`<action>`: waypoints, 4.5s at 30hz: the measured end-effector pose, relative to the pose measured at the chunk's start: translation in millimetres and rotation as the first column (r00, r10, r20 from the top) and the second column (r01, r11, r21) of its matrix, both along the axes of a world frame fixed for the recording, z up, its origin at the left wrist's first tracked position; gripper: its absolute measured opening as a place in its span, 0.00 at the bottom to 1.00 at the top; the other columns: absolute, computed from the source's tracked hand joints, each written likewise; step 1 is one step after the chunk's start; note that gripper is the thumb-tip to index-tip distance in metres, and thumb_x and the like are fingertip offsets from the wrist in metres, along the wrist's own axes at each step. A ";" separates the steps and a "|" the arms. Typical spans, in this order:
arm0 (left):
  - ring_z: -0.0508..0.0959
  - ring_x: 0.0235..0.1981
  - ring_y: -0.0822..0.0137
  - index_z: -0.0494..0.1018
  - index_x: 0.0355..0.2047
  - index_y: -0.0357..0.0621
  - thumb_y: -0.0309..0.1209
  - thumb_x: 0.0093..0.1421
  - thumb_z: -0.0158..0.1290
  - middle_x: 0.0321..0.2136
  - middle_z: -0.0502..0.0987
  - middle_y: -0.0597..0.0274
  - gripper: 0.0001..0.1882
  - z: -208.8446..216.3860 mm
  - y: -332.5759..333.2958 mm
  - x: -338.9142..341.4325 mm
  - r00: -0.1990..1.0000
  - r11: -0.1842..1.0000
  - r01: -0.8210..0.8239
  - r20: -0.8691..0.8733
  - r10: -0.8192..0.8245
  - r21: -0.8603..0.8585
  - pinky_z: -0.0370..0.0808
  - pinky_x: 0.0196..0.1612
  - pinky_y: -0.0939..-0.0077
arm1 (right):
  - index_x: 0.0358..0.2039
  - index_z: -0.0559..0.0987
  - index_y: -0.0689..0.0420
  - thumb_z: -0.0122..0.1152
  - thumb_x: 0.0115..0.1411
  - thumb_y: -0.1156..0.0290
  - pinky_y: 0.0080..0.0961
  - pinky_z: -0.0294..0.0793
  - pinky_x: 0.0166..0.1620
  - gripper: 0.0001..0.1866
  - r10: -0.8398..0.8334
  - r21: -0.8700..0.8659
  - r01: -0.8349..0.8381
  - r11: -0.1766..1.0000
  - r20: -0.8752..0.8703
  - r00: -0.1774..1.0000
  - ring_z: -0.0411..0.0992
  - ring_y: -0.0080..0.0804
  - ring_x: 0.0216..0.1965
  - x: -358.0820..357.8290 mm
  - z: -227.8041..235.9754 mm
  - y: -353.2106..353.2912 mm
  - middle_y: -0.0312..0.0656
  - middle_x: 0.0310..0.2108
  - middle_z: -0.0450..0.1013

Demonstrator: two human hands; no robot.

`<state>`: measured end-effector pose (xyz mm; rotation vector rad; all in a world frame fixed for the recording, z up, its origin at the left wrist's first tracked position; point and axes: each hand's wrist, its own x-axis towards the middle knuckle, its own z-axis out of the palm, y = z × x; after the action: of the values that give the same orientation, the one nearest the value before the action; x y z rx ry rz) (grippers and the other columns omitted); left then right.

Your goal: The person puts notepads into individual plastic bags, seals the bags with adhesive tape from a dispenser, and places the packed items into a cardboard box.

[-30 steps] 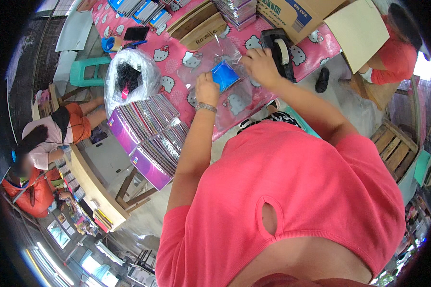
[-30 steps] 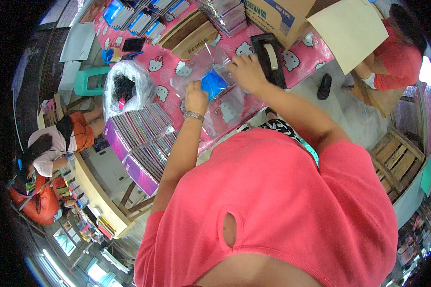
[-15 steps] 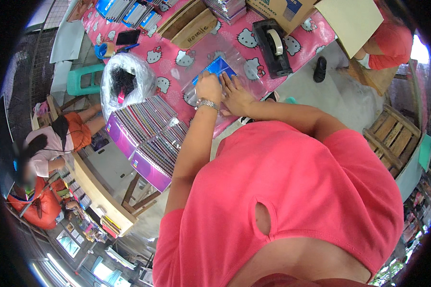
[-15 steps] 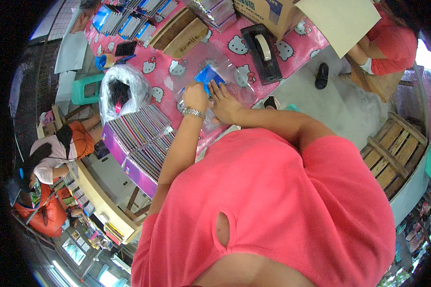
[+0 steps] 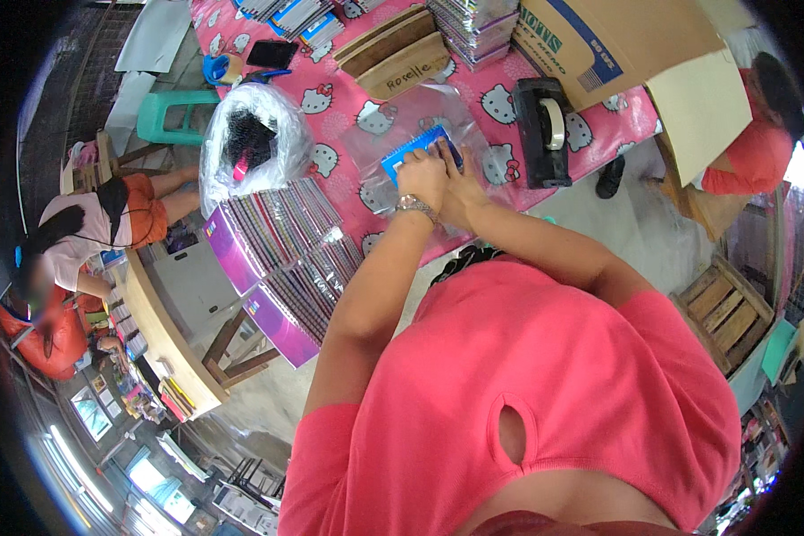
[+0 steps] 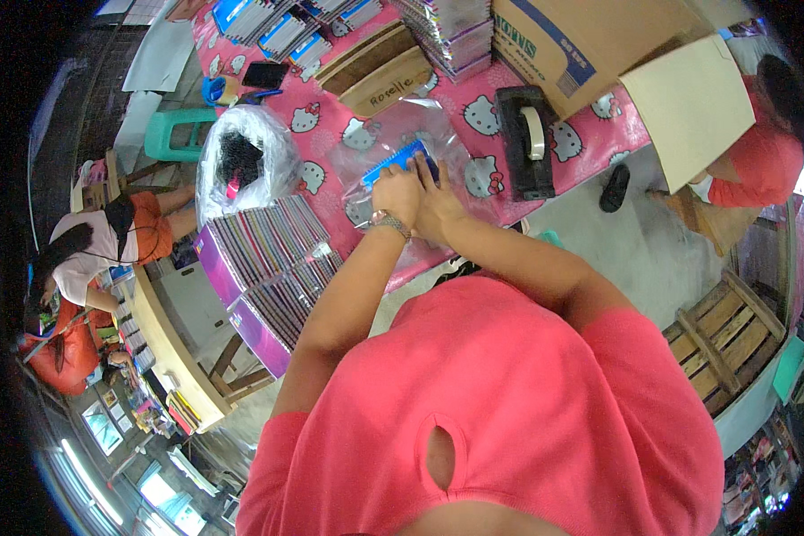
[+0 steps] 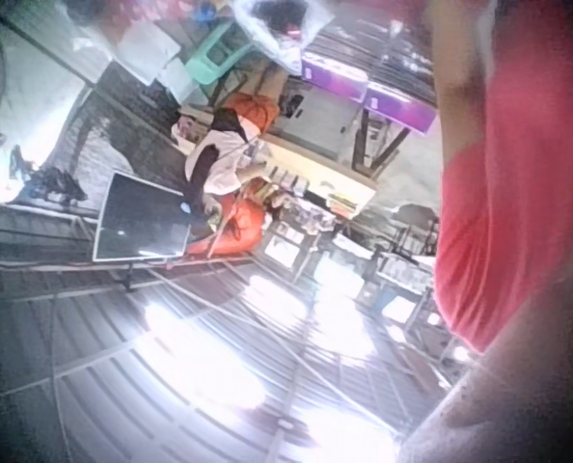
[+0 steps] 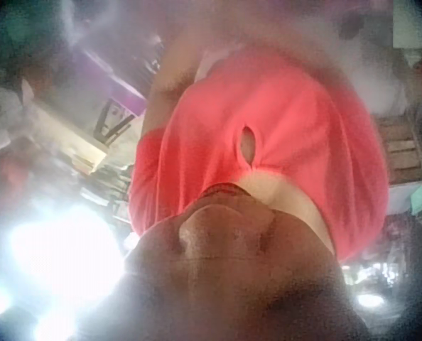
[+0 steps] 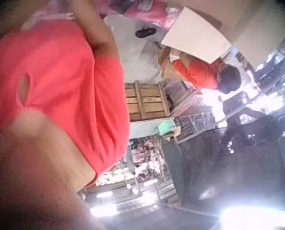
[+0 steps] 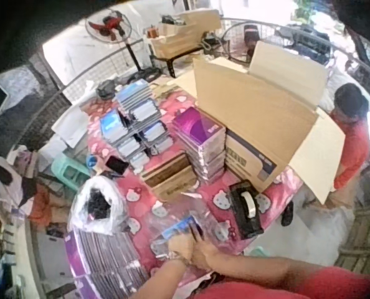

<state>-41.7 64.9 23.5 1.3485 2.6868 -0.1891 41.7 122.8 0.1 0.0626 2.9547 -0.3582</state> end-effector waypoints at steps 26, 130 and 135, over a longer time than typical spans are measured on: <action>0.73 0.34 0.52 0.75 0.27 0.26 0.27 0.46 0.51 0.33 0.71 0.46 0.12 -25.4 -13.6 24.4 0.929 0.993 0.112 -0.352 -0.116 -0.032 0.74 0.38 0.65 | 0.36 0.78 0.61 0.58 0.59 0.62 0.28 0.70 0.41 0.14 -0.822 -0.693 0.721 0.019 0.399 0.406 0.71 0.36 0.37 151.2 14.6 132.9 0.40 0.35 0.71; 0.68 0.47 0.53 0.74 0.44 0.41 0.48 0.59 0.47 0.44 0.69 0.53 0.24 48.6 -54.5 36.0 0.928 0.703 -0.304 0.366 0.066 0.644 0.62 0.52 0.59 | 0.43 0.77 0.46 0.60 0.45 0.59 0.49 0.52 0.56 0.22 0.144 -0.294 -0.268 0.917 -0.384 0.912 0.57 0.44 0.58 28.7 84.3 78.8 0.41 0.56 0.63; 0.67 0.47 0.51 0.73 0.44 0.40 0.47 0.54 0.52 0.46 0.70 0.55 0.25 56.7 -49.3 37.7 0.966 0.823 -0.135 0.257 -0.014 0.551 0.61 0.53 0.56 | 0.39 0.77 0.51 0.60 0.48 0.63 0.41 0.63 0.52 0.17 -0.462 -0.403 0.263 0.877 -0.553 0.693 0.65 0.47 0.50 81.0 72.7 121.4 0.49 0.49 0.68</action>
<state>-4.1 15.6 80.2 1.2881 2.6517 0.8012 122.8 244.2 72.8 0.6327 3.4917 -1.0761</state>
